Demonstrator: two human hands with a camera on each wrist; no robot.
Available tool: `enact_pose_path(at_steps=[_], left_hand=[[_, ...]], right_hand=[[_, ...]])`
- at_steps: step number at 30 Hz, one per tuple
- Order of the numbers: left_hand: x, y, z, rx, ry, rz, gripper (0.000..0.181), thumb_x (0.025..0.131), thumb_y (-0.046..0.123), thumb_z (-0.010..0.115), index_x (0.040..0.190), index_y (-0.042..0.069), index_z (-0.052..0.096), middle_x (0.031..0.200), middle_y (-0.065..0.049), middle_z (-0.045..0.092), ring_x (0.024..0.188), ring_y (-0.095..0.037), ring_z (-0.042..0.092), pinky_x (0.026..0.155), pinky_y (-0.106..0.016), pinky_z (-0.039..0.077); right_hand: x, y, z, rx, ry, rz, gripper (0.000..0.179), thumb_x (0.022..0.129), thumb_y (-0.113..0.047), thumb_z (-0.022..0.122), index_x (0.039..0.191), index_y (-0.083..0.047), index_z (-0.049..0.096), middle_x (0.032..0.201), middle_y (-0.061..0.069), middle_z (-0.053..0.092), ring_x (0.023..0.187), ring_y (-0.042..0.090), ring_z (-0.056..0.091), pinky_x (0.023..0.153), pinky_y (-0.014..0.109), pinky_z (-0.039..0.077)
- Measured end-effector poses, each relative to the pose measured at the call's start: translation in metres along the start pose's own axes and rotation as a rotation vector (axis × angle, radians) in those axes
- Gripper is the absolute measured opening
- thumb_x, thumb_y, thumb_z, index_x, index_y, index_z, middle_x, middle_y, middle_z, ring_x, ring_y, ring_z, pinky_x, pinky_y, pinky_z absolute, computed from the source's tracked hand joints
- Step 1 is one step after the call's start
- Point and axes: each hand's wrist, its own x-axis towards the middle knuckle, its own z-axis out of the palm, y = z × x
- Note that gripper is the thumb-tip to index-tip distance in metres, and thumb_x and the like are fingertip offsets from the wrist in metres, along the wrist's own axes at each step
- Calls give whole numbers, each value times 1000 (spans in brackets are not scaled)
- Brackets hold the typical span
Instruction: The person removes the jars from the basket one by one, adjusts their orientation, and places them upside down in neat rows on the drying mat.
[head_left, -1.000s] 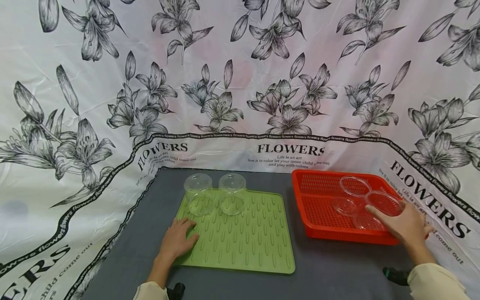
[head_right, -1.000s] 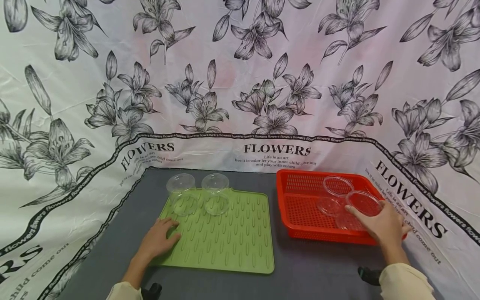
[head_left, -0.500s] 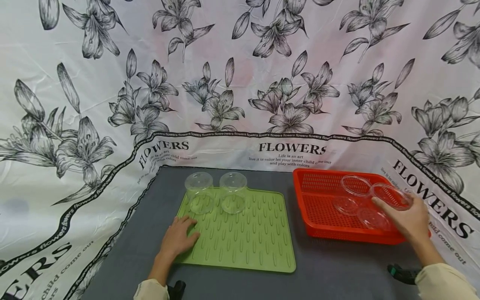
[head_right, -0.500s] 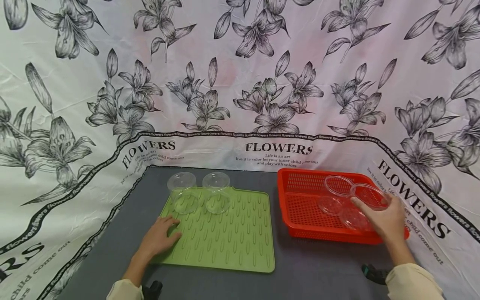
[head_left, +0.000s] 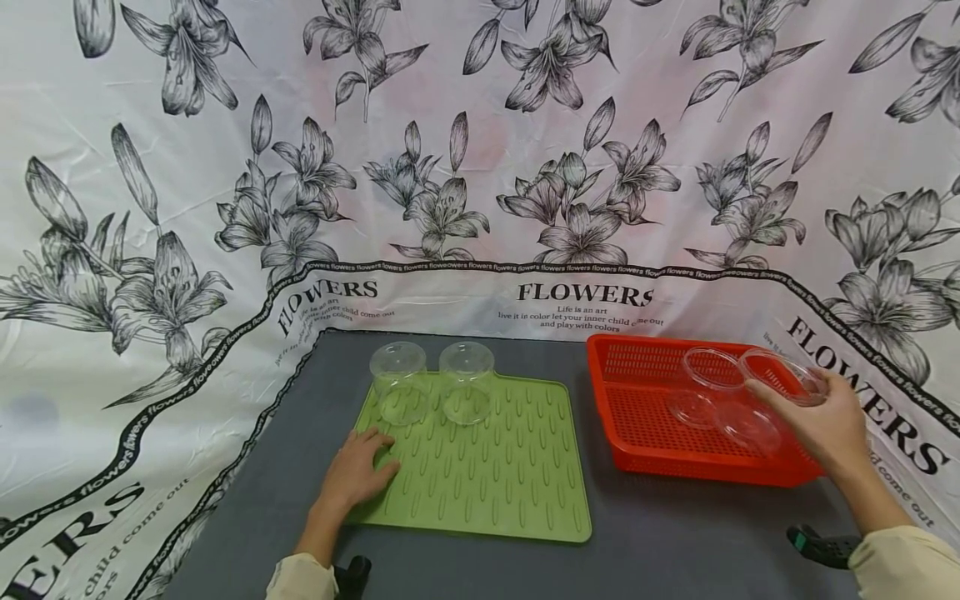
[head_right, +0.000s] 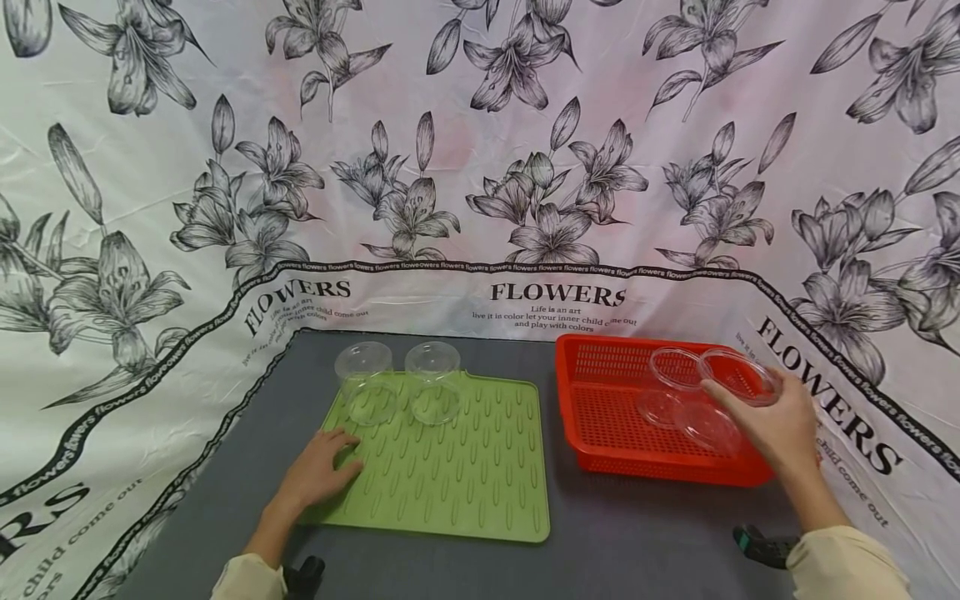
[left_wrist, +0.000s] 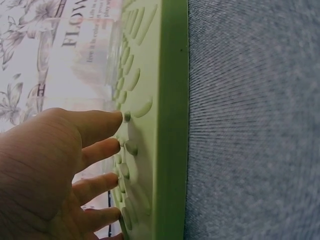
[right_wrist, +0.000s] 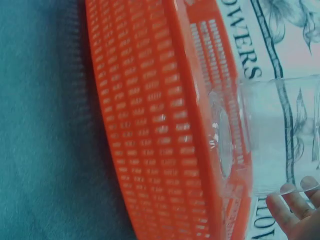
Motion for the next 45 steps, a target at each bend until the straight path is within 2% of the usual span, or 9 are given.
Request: enact_pose_path(at_steps=[4,6,11,16,20,28,33,37,45], left_hand=[[1,0,-2,-9,-3,-2,40,95,27,71,130,8,67,151,-29,48,144,-59,31,114,-72,31],[1,1,-3,-23,7,6,39,95,27,70,130,9,68,150,-29,49,144,-59,33,115,-72,31],[1,6,-9,-62,50,35,38,96,25,70,129,7,68,148,-29,51,143,-57,36,115,-70,31],[4,14,-16,-103,85,48,38,97,27,69,131,9,68,148,-23,54,141,-49,44,112,-67,38],[6,24,-22,-145,113,74,38,98,29,69,131,11,68,144,-17,59,137,-42,51,109,-62,44],[10,51,-35,-200,135,112,36,97,30,70,130,15,68,138,-8,64,134,-35,56,108,-59,46],[14,71,-42,-241,123,142,36,97,33,70,131,21,68,142,-6,63,137,-33,54,109,-60,45],[20,89,-48,-292,107,187,39,96,34,72,133,22,67,145,-6,61,141,-33,51,112,-60,43],[31,123,-57,-323,39,242,51,91,37,77,138,26,63,151,-1,55,145,-31,46,113,-60,43]], right_hand=[[0,-11,2,3,-4,-30,106,89,-56,70,161,2,17,156,37,33,121,49,46,78,48,52],[1,-16,3,5,-7,-53,106,89,-55,71,161,2,18,156,37,33,122,50,45,79,48,51],[0,-30,6,17,-25,-100,106,89,-56,71,162,0,17,155,37,34,121,49,46,87,66,45],[-2,-46,10,20,-14,-144,102,88,-53,74,160,-2,24,147,33,45,110,37,51,74,31,45],[-6,-60,15,54,-35,-183,99,88,-50,75,159,-2,27,145,31,47,117,40,51,71,19,38],[-18,-93,27,99,-116,-250,99,89,-48,76,162,-6,23,150,31,45,123,44,52,74,20,44],[-28,-116,37,118,-161,-313,95,89,-47,76,160,-7,26,148,30,46,120,45,54,83,45,56],[-36,-132,46,151,-201,-349,95,89,-45,76,161,-10,26,152,28,42,125,47,51,90,65,52],[-44,-153,68,173,-249,-451,89,86,-40,81,157,-12,35,147,20,51,124,41,56,87,47,56]])
